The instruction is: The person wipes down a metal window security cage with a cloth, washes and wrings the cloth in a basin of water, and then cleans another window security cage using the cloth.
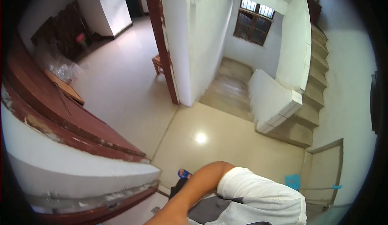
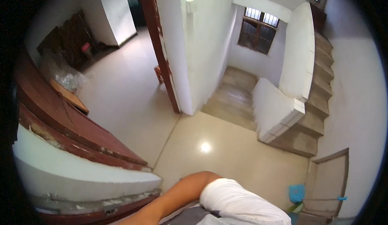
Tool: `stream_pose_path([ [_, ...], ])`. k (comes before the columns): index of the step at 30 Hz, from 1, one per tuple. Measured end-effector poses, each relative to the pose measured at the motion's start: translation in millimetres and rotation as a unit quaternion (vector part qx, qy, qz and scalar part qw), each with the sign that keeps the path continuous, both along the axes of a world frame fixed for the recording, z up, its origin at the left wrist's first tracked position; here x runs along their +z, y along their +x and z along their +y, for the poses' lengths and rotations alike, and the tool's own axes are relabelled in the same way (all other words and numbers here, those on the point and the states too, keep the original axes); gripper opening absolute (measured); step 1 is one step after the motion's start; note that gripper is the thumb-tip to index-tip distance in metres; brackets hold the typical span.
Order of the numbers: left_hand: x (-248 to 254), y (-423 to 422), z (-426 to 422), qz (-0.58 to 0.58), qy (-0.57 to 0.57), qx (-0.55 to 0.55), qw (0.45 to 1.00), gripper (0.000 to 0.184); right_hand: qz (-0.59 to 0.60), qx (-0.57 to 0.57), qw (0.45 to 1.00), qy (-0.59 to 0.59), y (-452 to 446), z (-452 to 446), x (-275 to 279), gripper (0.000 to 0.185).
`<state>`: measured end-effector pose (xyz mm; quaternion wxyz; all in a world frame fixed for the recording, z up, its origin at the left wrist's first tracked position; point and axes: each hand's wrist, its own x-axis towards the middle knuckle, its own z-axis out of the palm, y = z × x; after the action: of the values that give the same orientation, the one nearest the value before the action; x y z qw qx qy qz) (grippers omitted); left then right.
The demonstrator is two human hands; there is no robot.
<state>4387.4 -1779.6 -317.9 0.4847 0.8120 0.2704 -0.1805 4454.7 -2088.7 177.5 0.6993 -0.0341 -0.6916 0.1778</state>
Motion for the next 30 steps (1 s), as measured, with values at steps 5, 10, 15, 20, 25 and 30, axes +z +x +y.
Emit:
stream_pose_path([
  [5,-8.9,110.5,-45.8,-0.043,-0.010,-0.034,0.998,0.038,0.332,-0.277,0.825,-0.362,112.3,-100.1,-79.9,0.022],
  [10,-15.9,162.0,-85.5,-0.041,-0.001,-0.064,0.997,0.039,0.388,-0.723,0.486,-0.300,285.6,-256.9,-157.3,0.048],
  [15,-32.6,165.5,-135.2,-0.015,0.006,-0.046,0.999,0.040,0.264,-0.920,0.213,-0.198,451.3,-382.2,-91.8,0.066],
  [20,-77.8,91.8,-173.0,0.039,0.015,-0.003,0.999,0.041,0.115,-0.979,0.115,-0.124,568.1,-507.4,-92.7,0.059],
  [25,-56.2,-246.7,-316.1,0.136,0.038,0.418,0.897,0.043,0.039,-0.776,0.511,-0.369,570.6,-141.9,-224.3,0.052],
  [30,58.2,-216.5,-366.1,-0.013,-0.058,0.813,0.580,0.032,0.144,-0.505,0.641,-0.560,385.1,-37.3,-366.4,0.049],
])
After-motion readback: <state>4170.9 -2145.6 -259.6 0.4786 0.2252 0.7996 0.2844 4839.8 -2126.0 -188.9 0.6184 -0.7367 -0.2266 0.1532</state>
